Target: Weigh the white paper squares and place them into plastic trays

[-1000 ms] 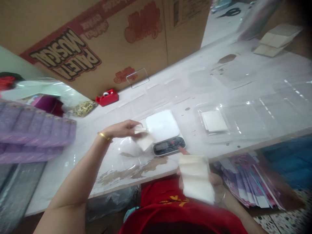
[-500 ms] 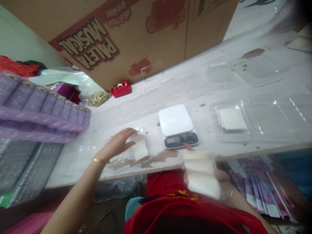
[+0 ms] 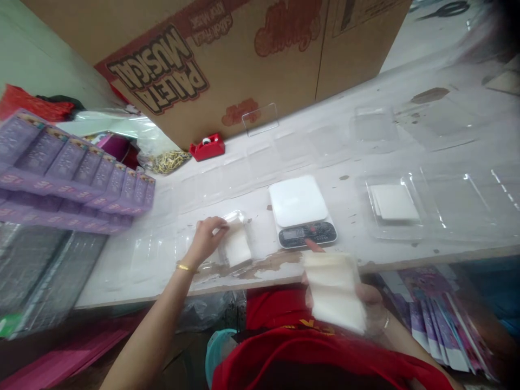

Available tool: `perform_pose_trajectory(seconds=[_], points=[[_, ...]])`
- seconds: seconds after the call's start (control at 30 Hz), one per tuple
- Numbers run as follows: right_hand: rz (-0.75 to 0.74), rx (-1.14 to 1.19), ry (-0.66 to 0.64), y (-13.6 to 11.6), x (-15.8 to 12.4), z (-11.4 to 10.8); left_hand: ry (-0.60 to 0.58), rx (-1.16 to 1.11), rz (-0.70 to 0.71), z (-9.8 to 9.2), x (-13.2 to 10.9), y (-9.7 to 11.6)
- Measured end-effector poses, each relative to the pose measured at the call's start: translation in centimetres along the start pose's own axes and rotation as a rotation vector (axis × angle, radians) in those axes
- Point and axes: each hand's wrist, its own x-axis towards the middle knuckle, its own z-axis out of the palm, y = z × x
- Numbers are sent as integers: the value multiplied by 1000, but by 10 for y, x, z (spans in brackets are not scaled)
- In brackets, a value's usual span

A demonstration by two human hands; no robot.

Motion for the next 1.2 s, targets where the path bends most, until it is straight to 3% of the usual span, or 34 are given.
perform_pose_trajectory(seconds=[0.13, 0.23, 0.3, 0.43, 0.47, 0.53, 0.63, 0.77, 0.87, 1.07, 1.2], points=[[-48, 41, -46, 2, 1, -6, 216, 71, 180, -19, -7, 5], [-39, 37, -44, 3, 1, -10, 359, 159, 292, -20, -28, 12], [-38, 30, -46, 3, 1, -12, 286, 183, 356, -11, -46, 18], [-31, 33, -58, 2, 2, -9, -35, 96, 383, 5, -69, 23], [-28, 34, -55, 1, 2, -8, -41, 52, 361, 5, -69, 22], [-20, 28, -33, 1, 1, -5, 58, -8, 301, 3, -62, 19], [-14, 17, 12, 0, -1, 0, 156, 50, 239, 0, -36, 11], [-19, 21, 31, 0, -2, 5, -19, 145, 202, 3, 1, 2], [-29, 16, 38, -1, -2, 6, -100, 108, 163, 5, 14, 1], [-34, 33, -4, -1, 0, 1, -20, -174, -25, -29, -2, 15], [-32, 33, -24, -1, 2, 0, -138, -425, -87, -43, -20, 23]])
